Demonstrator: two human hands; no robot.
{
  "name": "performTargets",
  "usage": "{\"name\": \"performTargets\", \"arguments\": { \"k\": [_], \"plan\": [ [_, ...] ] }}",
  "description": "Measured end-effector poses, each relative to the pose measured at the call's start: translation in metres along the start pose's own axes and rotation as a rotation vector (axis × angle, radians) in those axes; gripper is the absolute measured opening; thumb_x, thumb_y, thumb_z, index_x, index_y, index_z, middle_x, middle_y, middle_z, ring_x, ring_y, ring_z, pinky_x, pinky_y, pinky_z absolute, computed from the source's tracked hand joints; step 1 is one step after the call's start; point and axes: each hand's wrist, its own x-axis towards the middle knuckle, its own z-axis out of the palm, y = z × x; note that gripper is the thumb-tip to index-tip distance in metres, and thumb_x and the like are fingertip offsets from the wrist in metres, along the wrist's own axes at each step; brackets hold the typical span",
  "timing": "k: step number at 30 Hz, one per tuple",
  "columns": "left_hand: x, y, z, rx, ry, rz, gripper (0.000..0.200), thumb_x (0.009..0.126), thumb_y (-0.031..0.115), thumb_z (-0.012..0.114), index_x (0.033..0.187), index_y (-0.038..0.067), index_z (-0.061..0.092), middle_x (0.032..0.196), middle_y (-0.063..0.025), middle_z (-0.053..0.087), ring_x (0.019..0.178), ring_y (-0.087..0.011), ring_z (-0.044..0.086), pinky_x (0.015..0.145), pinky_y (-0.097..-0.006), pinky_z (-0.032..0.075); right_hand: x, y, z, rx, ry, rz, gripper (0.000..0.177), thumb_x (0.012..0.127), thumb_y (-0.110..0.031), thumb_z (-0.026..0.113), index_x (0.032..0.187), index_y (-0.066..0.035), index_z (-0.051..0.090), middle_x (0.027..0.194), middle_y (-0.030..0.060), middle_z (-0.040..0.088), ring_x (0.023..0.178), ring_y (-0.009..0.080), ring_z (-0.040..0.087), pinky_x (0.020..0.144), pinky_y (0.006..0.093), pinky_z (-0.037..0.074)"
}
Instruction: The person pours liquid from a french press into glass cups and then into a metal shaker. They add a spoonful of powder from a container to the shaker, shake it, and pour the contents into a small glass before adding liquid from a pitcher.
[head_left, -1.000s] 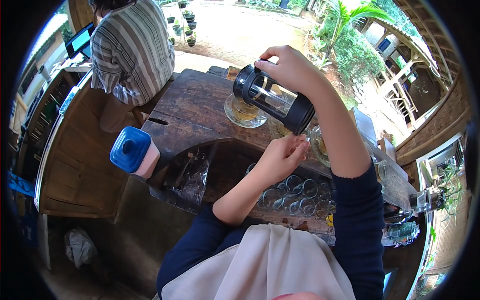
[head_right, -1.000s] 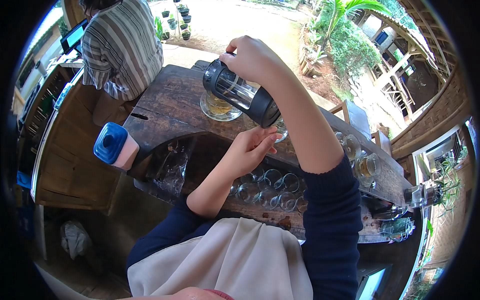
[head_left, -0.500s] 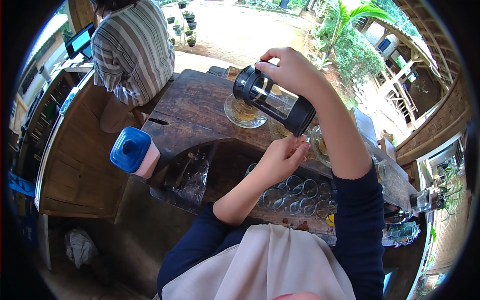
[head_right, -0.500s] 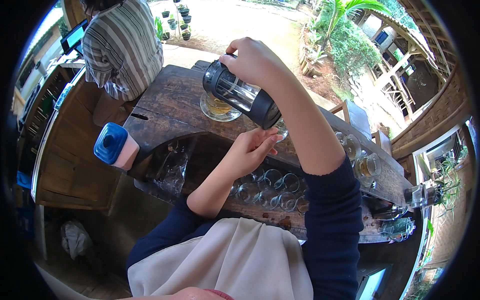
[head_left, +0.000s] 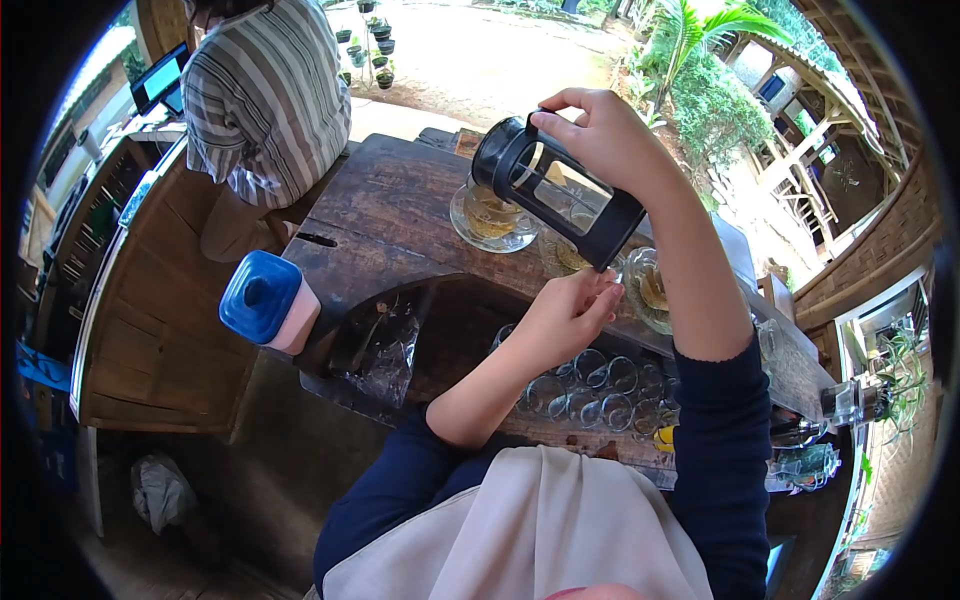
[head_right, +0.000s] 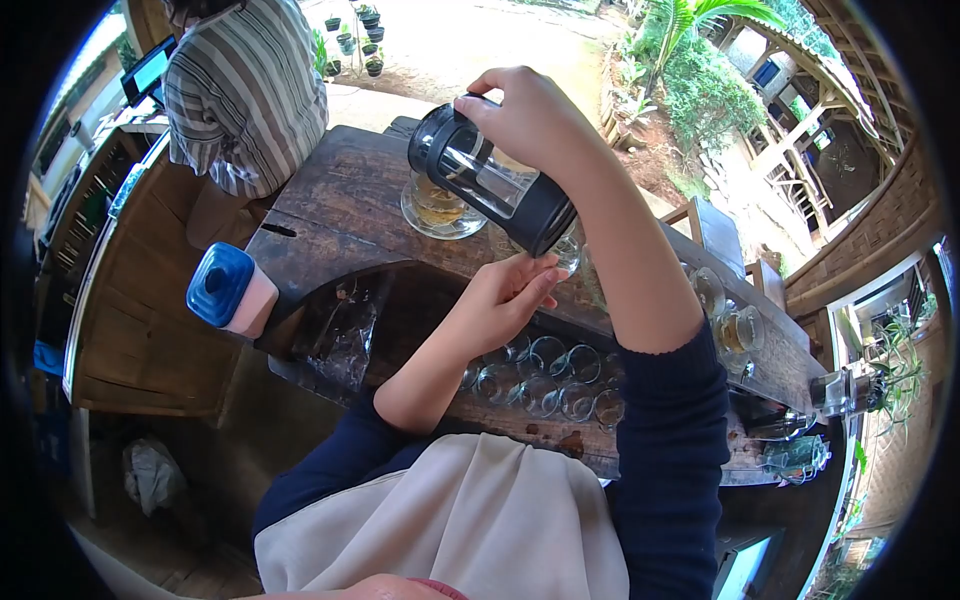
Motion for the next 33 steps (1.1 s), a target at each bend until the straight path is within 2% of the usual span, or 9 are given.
{"name": "performTargets", "arguments": {
  "k": [1, 20, 22, 25, 28, 33],
  "plan": [
    [0.0, -0.001, 0.0, 0.009, -0.003, 0.002, 0.039, 0.095, 0.018, 0.053, 0.117, -0.013, 0.05, 0.103, -0.0136, 0.066, 0.08, -0.013, 0.064, 0.073, -0.0254, 0.051, 0.0, 0.0, 0.0, 0.005, 0.033, -0.012, 0.034, 0.082, -0.035, 0.062, 0.101, -0.006, 0.068, 0.083, 0.0153, 0.067, 0.077, 0.0236, 0.065, 0.075, 0.0359, 0.049],
    [0.0, 0.003, -0.002, -0.018, 0.03, 0.053, 0.035, 0.095, 0.017, 0.053, 0.114, -0.012, 0.053, 0.103, -0.0136, 0.066, 0.08, -0.013, 0.064, 0.072, -0.0255, 0.052, -0.005, 0.004, -0.003, 0.034, 0.092, -0.013, 0.036, 0.083, -0.036, 0.063, 0.102, -0.005, 0.067, 0.076, 0.0149, 0.066, 0.066, 0.0198, 0.062, 0.066, 0.0333, 0.049],
    [-0.001, 0.007, -0.005, 0.156, 0.076, 0.097, 0.035, 0.093, 0.021, 0.056, 0.108, -0.011, 0.056, 0.096, -0.017, 0.068, 0.076, -0.0167, 0.066, 0.068, -0.028, 0.052, -0.01, 0.005, -0.003, 0.06, 0.144, -0.026, 0.037, 0.088, -0.035, 0.062, 0.109, -0.005, 0.063, 0.058, 0.0022, 0.06, 0.049, 0.0052, 0.047, 0.05, 0.0253, 0.038],
    [-0.005, 0.018, -0.013, 0.332, 0.078, 0.092, 0.035, 0.091, 0.024, 0.059, 0.103, -0.009, 0.058, 0.087, -0.0199, 0.068, 0.073, -0.0214, 0.068, 0.066, -0.0308, 0.052, -0.018, 0.006, -0.005, 0.085, 0.201, 0.0, 0.038, 0.087, -0.035, 0.063, 0.107, -0.003, 0.063, 0.058, 0.0022, 0.061, 0.049, 0.0053, 0.048, 0.05, 0.0242, 0.038],
    [-0.003, 0.012, -0.014, 0.347, 0.107, 0.102, 0.034, 0.09, 0.024, 0.059, 0.1, -0.008, 0.059, 0.081, -0.0207, 0.067, 0.072, -0.024, 0.068, 0.066, -0.0319, 0.051, -0.025, 0.01, -0.009, 0.155, 0.245, 0.034, 0.039, 0.087, -0.035, 0.064, 0.103, 0.0, 0.062, 0.059, 0.0032, 0.062, 0.051, 0.0046, 0.05, 0.049, 0.0227, 0.039],
    [-0.003, 0.013, -0.02, 0.377, 0.134, 0.1, 0.028, 0.091, 0.02, 0.057, 0.099, -0.007, 0.059, 0.078, -0.0181, 0.066, 0.07, -0.0206, 0.067, 0.065, -0.0308, 0.051, -0.036, 0.016, -0.008, 0.405, 0.344, 0.066, 0.031, 0.087, -0.029, 0.066, 0.096, 0.001, 0.062, 0.066, 0.003, 0.064, 0.052, 0.0017, 0.05, 0.046, 0.0169, 0.036]
  ]
}}
